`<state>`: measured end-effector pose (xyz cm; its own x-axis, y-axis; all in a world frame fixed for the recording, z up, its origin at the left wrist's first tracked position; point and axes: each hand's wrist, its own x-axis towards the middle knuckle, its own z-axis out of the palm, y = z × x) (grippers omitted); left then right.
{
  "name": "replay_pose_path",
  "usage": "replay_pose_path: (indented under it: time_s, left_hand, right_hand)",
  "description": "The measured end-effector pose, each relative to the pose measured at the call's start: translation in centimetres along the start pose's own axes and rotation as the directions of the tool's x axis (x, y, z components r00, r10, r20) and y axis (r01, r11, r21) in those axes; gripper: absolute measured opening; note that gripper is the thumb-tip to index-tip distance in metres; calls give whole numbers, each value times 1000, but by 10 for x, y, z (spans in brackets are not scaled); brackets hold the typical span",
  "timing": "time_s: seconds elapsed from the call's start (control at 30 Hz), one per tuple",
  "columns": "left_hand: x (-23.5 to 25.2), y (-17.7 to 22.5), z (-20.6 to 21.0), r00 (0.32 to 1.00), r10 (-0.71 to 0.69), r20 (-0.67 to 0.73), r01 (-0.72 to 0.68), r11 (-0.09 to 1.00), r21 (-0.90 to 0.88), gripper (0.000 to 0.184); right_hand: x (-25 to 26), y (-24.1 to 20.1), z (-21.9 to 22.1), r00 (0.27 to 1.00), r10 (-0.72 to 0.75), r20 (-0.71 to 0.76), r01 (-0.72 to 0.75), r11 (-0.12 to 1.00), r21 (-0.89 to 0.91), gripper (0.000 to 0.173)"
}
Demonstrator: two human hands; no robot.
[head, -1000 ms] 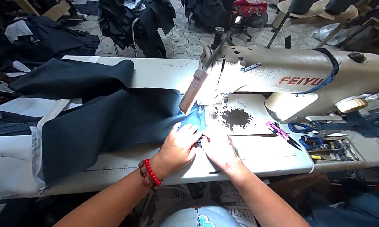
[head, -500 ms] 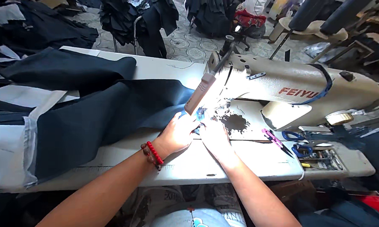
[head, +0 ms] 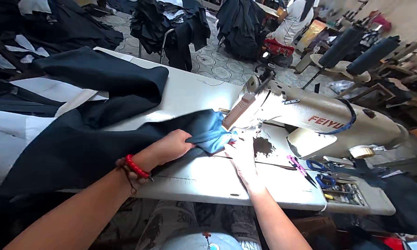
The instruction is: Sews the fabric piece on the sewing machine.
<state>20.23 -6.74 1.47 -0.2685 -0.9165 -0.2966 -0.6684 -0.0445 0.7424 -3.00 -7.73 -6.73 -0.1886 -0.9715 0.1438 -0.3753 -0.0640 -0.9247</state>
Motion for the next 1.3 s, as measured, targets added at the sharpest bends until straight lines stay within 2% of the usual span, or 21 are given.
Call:
replay_pose_path:
  time_s: [0.07,0.13,0.27,0.37,0.4,0.43,0.5,0.57,0.63,0.7,0.73,0.8,0.83,0.87,0.9,0.97,1.07,1.13,1.2,1.23,1.3]
  left_hand:
    - [-6,14,-3,988,-60,144,90,973,-212,33]
    - [-11,25,-3,979,-79,190,140,931,-336,36]
    - [-18,39,8,969,-104,224,196,875,-443,33]
    - [-18,37,13,960,-116,254,222,869,-442,36]
    - [-20,38,11,957,-122,263,226,884,-409,38]
    - [-23,41,7,957,-125,262,213,916,-341,39]
    - [-22,38,-5,977,-62,202,74,996,-53,37]
    - [0,14,-26,991,129,27,-131,939,319,30]
    - [26,-8,-51,964,217,-153,-104,839,534,35]
    - [28,-12,-49,878,361,-313,-102,782,615,27]
    - [24,-13,-39,794,505,-340,-182,730,659,24]
    - [18,-18,-6,539,808,-239,-420,504,755,27]
    - [18,-21,14,429,887,-173,-511,396,763,36]
    - [17,-25,32,397,911,-115,-580,346,738,43]
    - [16,-32,47,416,906,-75,-620,343,705,46]
    - [19,-51,60,470,880,-68,-640,393,660,34]
    - [13,-70,56,537,838,-101,-622,473,624,28]
    - [2,-75,55,547,831,-102,-630,489,603,37]
    - [-11,-75,56,597,799,-77,-607,512,608,57]
    - [-15,-76,58,610,789,-71,-590,513,623,60]
    - [-18,-79,60,613,786,-77,-576,511,638,42]
  right_hand:
    - [0,-5,-1,997,-16,-79,12,999,-48,47]
    - [2,-6,0,985,-62,-159,48,994,-94,21]
    - [1,-2,2,986,-64,-154,60,998,-33,39]
    - [4,3,-1,992,-69,-106,71,997,10,27]
    - [4,4,-2,994,-61,-96,65,997,39,18]
    - [4,5,-3,995,-49,-90,58,993,100,19]
    - [-1,6,-3,995,7,-95,18,964,264,32]
    - [-14,-1,-8,990,87,-107,-39,922,385,40]
    - [-31,-13,-12,987,122,-106,-84,946,313,38]
    - [-42,-13,-15,993,62,-97,-49,990,135,43]
    - [-45,-9,-16,995,13,-98,-8,998,59,45]
    - [-45,0,-20,992,-47,-115,47,999,-1,41]
    - [-44,3,-22,992,-52,-116,51,999,-10,41]
    - [-43,2,-23,991,-65,-114,60,997,-48,41]
    - [-43,-1,-25,990,-89,-110,76,990,-118,43]
    - [-42,-5,-30,990,-110,-93,83,963,-255,44]
    - [-40,-7,-35,995,-62,-75,35,947,-320,44]
    - [-42,-6,-36,996,-45,-75,20,953,-304,42]
    - [-42,-4,-35,993,-59,-101,29,961,-276,46]
    - [-41,-1,-35,991,-63,-114,29,960,-279,48]
    - [-39,0,-33,991,-78,-108,42,954,-297,45]
